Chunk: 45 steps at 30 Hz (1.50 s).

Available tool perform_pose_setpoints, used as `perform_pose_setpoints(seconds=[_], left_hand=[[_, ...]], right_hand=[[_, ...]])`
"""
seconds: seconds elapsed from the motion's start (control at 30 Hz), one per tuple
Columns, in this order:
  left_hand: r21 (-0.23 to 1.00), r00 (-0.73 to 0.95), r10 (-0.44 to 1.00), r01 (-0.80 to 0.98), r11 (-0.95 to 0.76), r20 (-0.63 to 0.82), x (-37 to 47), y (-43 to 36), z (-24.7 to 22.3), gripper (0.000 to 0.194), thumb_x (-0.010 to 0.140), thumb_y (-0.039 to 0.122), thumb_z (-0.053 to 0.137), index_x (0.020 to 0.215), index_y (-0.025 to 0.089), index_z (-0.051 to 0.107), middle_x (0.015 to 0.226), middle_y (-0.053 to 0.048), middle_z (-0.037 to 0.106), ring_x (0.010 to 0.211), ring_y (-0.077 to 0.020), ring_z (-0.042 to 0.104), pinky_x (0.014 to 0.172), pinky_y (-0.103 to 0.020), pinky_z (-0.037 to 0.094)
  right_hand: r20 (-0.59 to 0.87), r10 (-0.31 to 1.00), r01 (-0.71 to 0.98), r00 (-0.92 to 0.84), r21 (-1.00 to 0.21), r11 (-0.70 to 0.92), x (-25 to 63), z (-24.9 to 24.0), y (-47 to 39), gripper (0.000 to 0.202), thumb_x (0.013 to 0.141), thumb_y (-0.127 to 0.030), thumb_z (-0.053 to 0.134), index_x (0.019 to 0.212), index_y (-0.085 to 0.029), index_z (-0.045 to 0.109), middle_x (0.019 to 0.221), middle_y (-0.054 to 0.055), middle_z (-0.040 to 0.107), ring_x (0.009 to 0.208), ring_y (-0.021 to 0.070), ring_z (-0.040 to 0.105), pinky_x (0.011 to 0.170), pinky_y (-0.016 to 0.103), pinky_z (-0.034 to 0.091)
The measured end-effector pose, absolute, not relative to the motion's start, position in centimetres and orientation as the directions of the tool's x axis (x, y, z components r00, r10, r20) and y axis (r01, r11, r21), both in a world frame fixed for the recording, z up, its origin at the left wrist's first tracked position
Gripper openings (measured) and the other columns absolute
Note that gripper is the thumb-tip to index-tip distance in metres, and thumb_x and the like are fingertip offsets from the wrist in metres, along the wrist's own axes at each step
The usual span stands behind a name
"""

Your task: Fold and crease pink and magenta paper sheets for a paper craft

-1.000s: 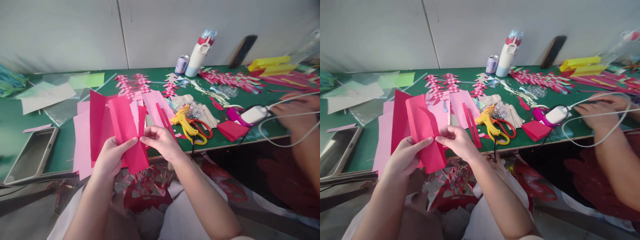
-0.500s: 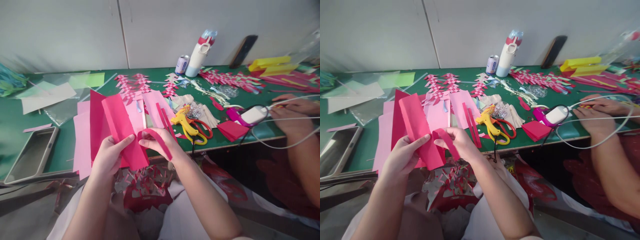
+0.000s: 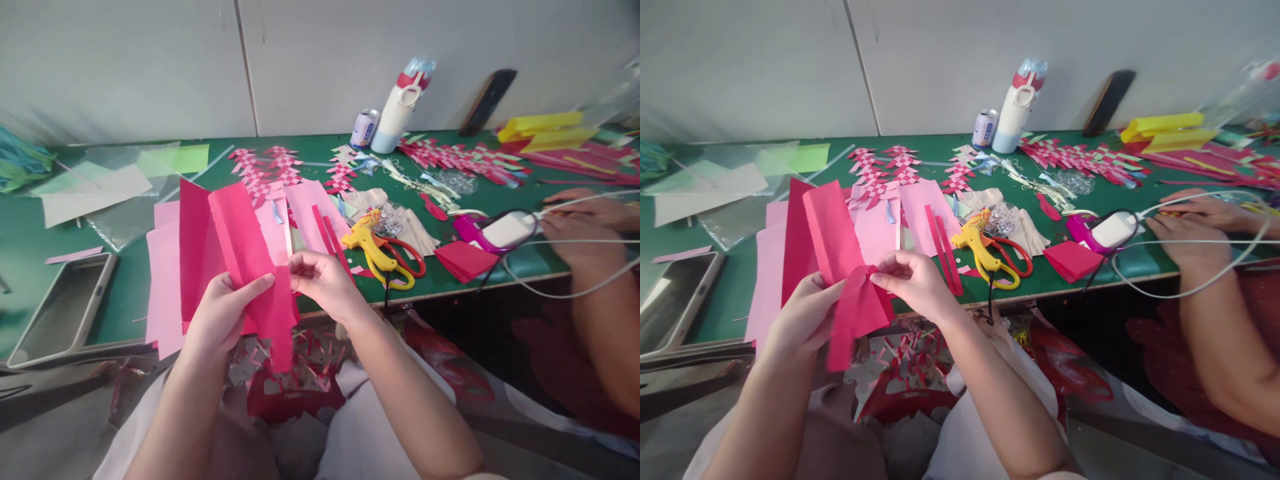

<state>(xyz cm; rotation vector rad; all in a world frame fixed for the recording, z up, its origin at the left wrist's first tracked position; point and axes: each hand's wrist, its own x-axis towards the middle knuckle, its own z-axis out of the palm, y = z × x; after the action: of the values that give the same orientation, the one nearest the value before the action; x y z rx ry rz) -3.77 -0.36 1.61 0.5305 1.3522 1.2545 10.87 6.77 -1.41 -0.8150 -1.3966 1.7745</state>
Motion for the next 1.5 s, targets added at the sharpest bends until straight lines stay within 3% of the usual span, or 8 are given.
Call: perform_pose_setpoints(seconds=[0.2, 0.4, 0.73, 0.9, 1.2, 1.5], left_hand=[[0.878, -0.291, 0.858, -0.365, 0.31, -0.424, -3.97, -0.17, 1.6, 0.024, 0.062, 0.026, 0.083, 0.076, 0.012, 0.07, 0.067, -0.007, 0.073, 0.058, -0.0183, 0.069, 0.054, -0.024, 0.057], [0.876, -0.315, 0.846, -0.373, 0.307, -0.43, -4.05, -0.09, 1.73, 0.024, 0.062, 0.026, 0.083, 0.078, 0.014, 0.07, 0.071, -0.007, 0.074, 0.061, -0.019, 0.07, 0.058, -0.027, 0.059], [0.88, -0.212, 0.883, -0.334, 0.337, -0.419, -4.11, -0.3, 1.63, 0.036, 0.058, 0.027, 0.085, 0.088, 0.011, 0.073, 0.075, -0.009, 0.075, 0.069, -0.0236, 0.072, 0.06, -0.028, 0.06], [0.878, -0.234, 0.881, -0.358, 0.316, -0.412, -3.82, -0.2, 1.65, 0.035, 0.061, 0.029, 0.083, 0.089, 0.011, 0.072, 0.08, -0.011, 0.076, 0.072, -0.0249, 0.073, 0.066, -0.032, 0.061], [0.874, -0.264, 0.864, -0.362, 0.323, -0.429, -3.72, -0.12, 1.69, 0.03, 0.061, 0.027, 0.083, 0.085, 0.012, 0.071, 0.078, -0.01, 0.075, 0.069, -0.0235, 0.072, 0.06, -0.029, 0.06], [0.882, -0.298, 0.858, -0.359, 0.306, -0.419, -4.01, -0.07, 1.52, 0.027, 0.063, 0.026, 0.083, 0.083, 0.013, 0.071, 0.076, -0.008, 0.075, 0.068, -0.0208, 0.072, 0.061, -0.026, 0.059]], right_hand=[[0.003, 0.829, -0.176, -0.559, -0.978, -0.115, 10.94, -1.32, 6.69, 0.016, 0.066, -0.027, 0.075, 0.075, -0.019, 0.064, 0.076, -0.001, 0.063, 0.076, 0.0119, 0.059, 0.075, 0.028, 0.05], [-0.096, 0.797, -0.165, -0.596, -0.957, -0.239, 11.09, -1.05, 6.62, 0.02, 0.063, -0.024, 0.079, 0.078, -0.018, 0.067, 0.076, -0.001, 0.065, 0.075, 0.0112, 0.061, 0.08, 0.029, 0.05], [-0.131, 0.802, -0.151, -0.582, -0.952, -0.265, 11.16, -1.45, 6.84, 0.023, 0.062, -0.026, 0.08, 0.077, -0.017, 0.065, 0.073, -0.002, 0.061, 0.07, 0.0102, 0.057, 0.066, 0.024, 0.049], [-0.086, 0.83, -0.153, -0.551, -0.967, -0.202, 11.03, -1.46, 6.81, 0.021, 0.063, -0.027, 0.078, 0.076, -0.018, 0.064, 0.076, -0.001, 0.062, 0.074, 0.0115, 0.058, 0.07, 0.026, 0.05], [0.005, 0.841, -0.177, -0.542, -0.978, -0.109, 11.12, -1.9, 6.8, 0.014, 0.067, -0.022, 0.074, 0.077, -0.02, 0.066, 0.079, -0.001, 0.065, 0.078, 0.0117, 0.061, 0.075, 0.027, 0.052], [-0.094, 0.809, -0.181, -0.58, -0.954, -0.241, 10.94, -1.62, 6.76, 0.02, 0.064, -0.027, 0.079, 0.079, -0.018, 0.068, 0.075, 0.0, 0.066, 0.078, 0.0136, 0.062, 0.076, 0.029, 0.053]])
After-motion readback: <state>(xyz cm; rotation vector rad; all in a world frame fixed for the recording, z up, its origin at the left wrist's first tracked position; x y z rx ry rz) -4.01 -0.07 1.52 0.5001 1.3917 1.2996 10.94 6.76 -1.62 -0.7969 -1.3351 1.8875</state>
